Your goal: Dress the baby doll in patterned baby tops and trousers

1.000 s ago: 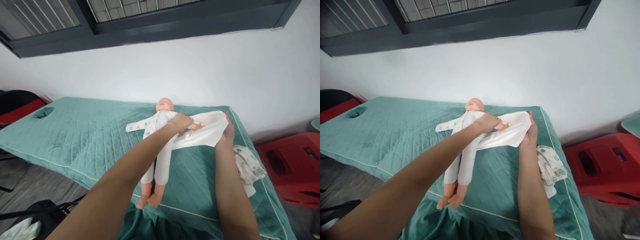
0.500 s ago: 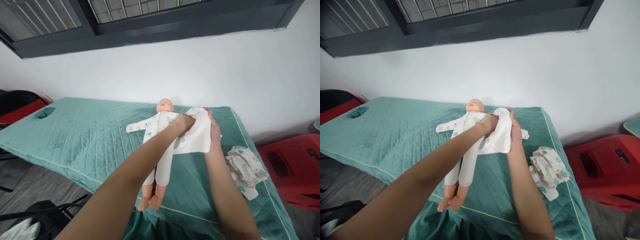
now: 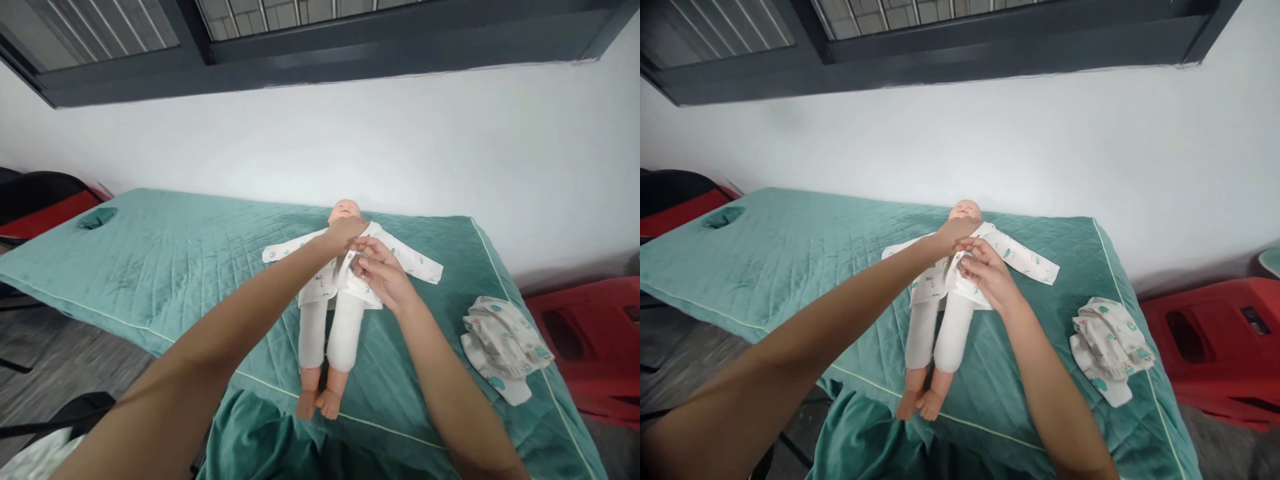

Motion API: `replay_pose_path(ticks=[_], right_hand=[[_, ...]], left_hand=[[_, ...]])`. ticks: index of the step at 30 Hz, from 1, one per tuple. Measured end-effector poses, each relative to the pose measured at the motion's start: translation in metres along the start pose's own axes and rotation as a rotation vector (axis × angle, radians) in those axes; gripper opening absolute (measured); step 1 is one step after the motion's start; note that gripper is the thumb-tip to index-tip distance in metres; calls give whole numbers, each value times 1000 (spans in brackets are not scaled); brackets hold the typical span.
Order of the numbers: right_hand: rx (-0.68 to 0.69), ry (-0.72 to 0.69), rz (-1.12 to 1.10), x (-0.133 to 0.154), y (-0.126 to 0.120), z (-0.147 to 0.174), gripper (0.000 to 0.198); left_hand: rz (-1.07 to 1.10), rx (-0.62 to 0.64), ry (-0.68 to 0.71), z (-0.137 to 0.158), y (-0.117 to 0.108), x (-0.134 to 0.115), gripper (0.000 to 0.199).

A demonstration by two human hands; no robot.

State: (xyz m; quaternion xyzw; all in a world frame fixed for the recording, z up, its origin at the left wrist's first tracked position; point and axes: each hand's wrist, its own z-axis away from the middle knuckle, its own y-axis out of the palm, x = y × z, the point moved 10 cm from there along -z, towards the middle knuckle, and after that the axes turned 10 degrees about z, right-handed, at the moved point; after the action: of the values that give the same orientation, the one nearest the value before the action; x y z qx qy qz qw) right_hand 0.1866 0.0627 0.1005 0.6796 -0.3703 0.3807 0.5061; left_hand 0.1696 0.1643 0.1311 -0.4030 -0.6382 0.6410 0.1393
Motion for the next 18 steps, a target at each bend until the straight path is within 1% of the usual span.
replay_pose_path(ticks=[1, 3, 5, 6, 9, 10, 11, 13, 14, 16, 18], right_hand=[[12, 20, 24, -6, 3, 0, 29], [24, 50, 74, -18, 7, -1, 28], [30, 53, 147, -25, 8, -1, 29], [40, 46, 195, -27, 9, -1, 30], [91, 20, 328, -28, 13, 0, 30], [114, 20, 366, -28, 15, 1, 29], [139, 28, 405, -29, 18, 2, 28], [179, 45, 494, -31, 23, 5, 24], [192, 51, 542, -32, 25, 6, 21], [212, 48, 623, -32, 29, 9, 18], [231, 36, 651, -32, 34, 11, 17]], left_hand=[[81, -1, -26, 3, -7, 8, 25], [265, -51, -81, 10, -19, 21, 33], [375, -64, -122, 16, -20, 28, 40], [385, -33, -123, 17, -15, 27, 44], [276, 71, -76, 14, 5, 13, 62], [201, 89, -42, 12, 10, 7, 63], [115, 88, -8, 10, 13, 1, 58], [-49, 45, 39, 8, 12, -8, 44], [-111, 9, 43, 7, 10, -11, 39], [-184, -57, 19, 8, 3, -11, 37], [-226, -102, -10, 11, -3, -9, 35]])
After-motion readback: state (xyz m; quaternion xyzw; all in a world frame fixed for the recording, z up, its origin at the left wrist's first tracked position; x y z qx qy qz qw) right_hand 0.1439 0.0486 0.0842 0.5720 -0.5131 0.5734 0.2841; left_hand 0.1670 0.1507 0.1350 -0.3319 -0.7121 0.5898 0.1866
